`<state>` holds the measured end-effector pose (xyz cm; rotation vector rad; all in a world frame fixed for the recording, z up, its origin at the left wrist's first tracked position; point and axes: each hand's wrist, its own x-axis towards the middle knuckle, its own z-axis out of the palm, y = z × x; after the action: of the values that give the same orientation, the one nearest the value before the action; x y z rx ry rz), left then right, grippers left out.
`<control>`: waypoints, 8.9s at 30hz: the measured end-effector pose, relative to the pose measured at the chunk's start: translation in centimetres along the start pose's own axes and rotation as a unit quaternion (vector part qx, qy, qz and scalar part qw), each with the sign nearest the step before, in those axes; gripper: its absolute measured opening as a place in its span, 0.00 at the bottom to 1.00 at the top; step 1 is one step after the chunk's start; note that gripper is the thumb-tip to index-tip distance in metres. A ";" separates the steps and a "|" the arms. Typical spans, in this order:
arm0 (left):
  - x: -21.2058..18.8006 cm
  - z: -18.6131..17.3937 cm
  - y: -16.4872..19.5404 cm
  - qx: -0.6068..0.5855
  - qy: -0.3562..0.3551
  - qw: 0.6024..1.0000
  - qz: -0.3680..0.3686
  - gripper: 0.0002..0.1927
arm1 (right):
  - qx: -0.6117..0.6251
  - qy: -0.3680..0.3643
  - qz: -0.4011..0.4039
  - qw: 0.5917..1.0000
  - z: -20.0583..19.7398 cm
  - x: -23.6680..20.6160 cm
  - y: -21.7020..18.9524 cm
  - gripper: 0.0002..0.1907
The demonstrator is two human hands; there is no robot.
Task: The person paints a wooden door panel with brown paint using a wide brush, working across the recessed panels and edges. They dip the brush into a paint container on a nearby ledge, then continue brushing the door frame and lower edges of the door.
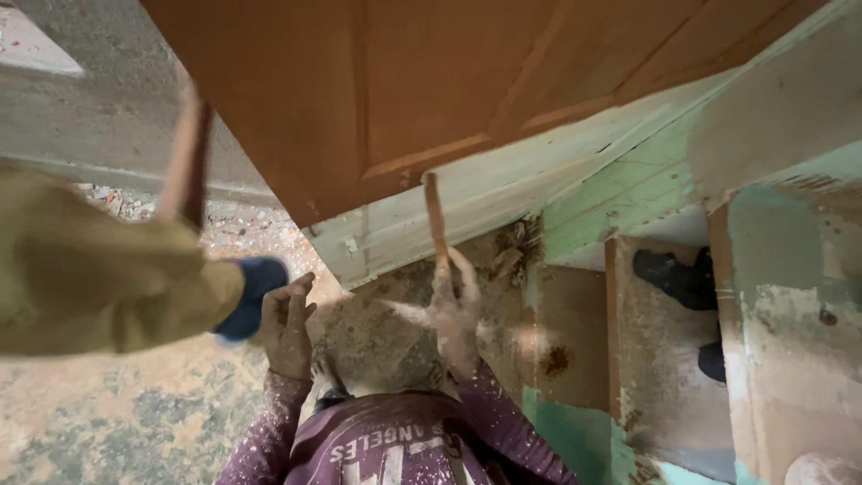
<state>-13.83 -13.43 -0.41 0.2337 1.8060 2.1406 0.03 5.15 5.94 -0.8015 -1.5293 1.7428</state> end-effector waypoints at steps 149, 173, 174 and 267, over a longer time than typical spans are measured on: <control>12.3 -5.0 7.2 0.104 -0.333 0.924 0.158 0.16 | 0.167 0.164 0.070 0.970 3.1 -3.0 1.3 0.27; 11.2 -4.5 7.2 0.158 -0.345 0.884 0.271 0.17 | 0.184 0.191 0.074 0.961 4.2 0.2 -1.7 0.23; 11.2 -4.6 7.1 0.152 -0.360 0.893 0.225 0.17 | 0.174 0.187 0.084 0.963 4.6 0.2 -1.6 0.22; 10.8 -5.6 7.5 0.119 -0.401 0.903 0.093 0.11 | 0.222 0.057 0.087 0.969 4.6 -3.3 1.4 0.24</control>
<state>-26.84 -15.88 4.93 1.1921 1.5436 1.5367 -1.93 -0.31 5.18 -0.8015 -0.9602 2.0281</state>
